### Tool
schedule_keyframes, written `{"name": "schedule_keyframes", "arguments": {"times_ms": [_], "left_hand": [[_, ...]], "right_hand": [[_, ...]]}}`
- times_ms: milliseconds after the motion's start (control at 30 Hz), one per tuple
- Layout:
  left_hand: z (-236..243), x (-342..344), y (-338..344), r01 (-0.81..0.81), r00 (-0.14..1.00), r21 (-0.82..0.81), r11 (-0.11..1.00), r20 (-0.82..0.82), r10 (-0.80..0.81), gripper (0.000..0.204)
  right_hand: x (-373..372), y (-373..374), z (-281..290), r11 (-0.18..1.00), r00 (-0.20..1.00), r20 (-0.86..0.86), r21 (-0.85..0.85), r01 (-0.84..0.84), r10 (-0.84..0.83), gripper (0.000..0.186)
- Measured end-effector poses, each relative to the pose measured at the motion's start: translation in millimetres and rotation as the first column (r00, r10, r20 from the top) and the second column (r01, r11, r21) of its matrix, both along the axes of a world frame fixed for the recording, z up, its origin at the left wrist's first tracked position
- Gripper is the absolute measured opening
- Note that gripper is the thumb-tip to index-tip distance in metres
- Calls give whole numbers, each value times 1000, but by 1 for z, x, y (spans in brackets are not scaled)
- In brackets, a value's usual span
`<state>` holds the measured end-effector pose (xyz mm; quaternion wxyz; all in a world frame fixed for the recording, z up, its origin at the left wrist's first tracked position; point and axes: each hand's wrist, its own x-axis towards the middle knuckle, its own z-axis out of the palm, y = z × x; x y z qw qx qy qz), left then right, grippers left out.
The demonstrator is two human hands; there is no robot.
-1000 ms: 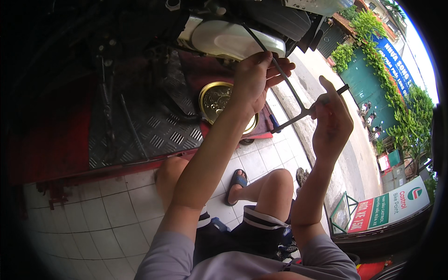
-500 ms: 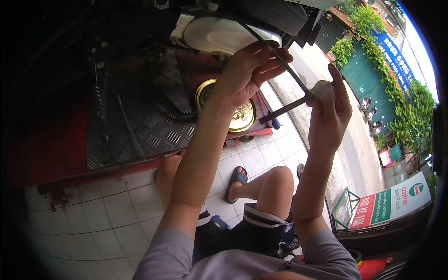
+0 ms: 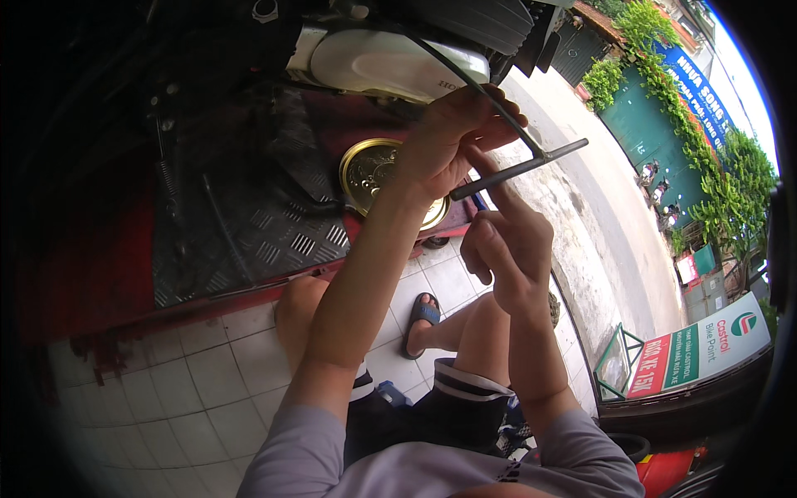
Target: The person uses a T-handle wrench to loosen a bolt on the motorcycle's engine casing. They then switch to a blue-handled screwdriver to adjust a component near the exhaust pipe, repeatedly inserting and turning the tool.
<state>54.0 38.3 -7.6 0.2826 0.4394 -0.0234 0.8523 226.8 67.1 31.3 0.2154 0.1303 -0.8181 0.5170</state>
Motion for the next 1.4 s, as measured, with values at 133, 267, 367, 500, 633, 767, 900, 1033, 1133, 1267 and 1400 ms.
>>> {"name": "schedule_keyframes", "arguments": {"times_ms": [133, 267, 367, 500, 633, 767, 900, 1033, 1133, 1267, 1400], "left_hand": [[2, 1, -2, -12, 995, -55, 998, 94, 17, 20], [0, 3, -1, -35, 991, -106, 994, 124, 48, 20], [-1, 2, 0, -57, 988, -127, 990, 133, 74, 20], [4, 4, -11, -98, 979, -126, 987, 164, 118, 19], [5, 1, -19, -1, 988, -45, 999, 156, 8, 18], [5, 0, -24, 30, 985, -24, 999, 173, -25, 19], [-1, -9, -30, 73, 985, 26, 997, 154, -76, 17], [-3, -13, -35, 112, 985, 75, 991, 126, -120, 22], [-3, -13, -40, 99, 988, 26, 995, 119, -101, 22], [-3, -15, -46, 27, 997, -28, 999, 76, -25, 22], [-2, -11, -53, -54, 999, -151, 987, -1, 54, 22]], "right_hand": [[0, 10, 30, 975, 971, -96, -17, 220, -221, 63], [4, 22, 22, 857, 894, -132, 256, 448, -428, 67], [2, 18, 27, 630, 777, -309, 459, 627, -548, 63], [2, 26, 56, 328, 660, -698, 577, 748, -277, 58], [-7, 29, 80, 197, 781, -617, 782, 592, 100, 44], [-32, 44, 83, 264, 820, -496, 863, 430, 285, 25], [-36, 30, 67, 328, 858, -470, 860, 392, 207, 24], [-39, 18, 59, 452, 870, -470, 815, 363, 149, 21], [-38, 10, 55, 623, 899, -432, 723, 300, 68, 13], [-37, 8, 55, 610, 925, -377, 744, 274, 43, 16], [-34, 9, 53, 597, 910, -398, 760, 257, 115, 23]]}}
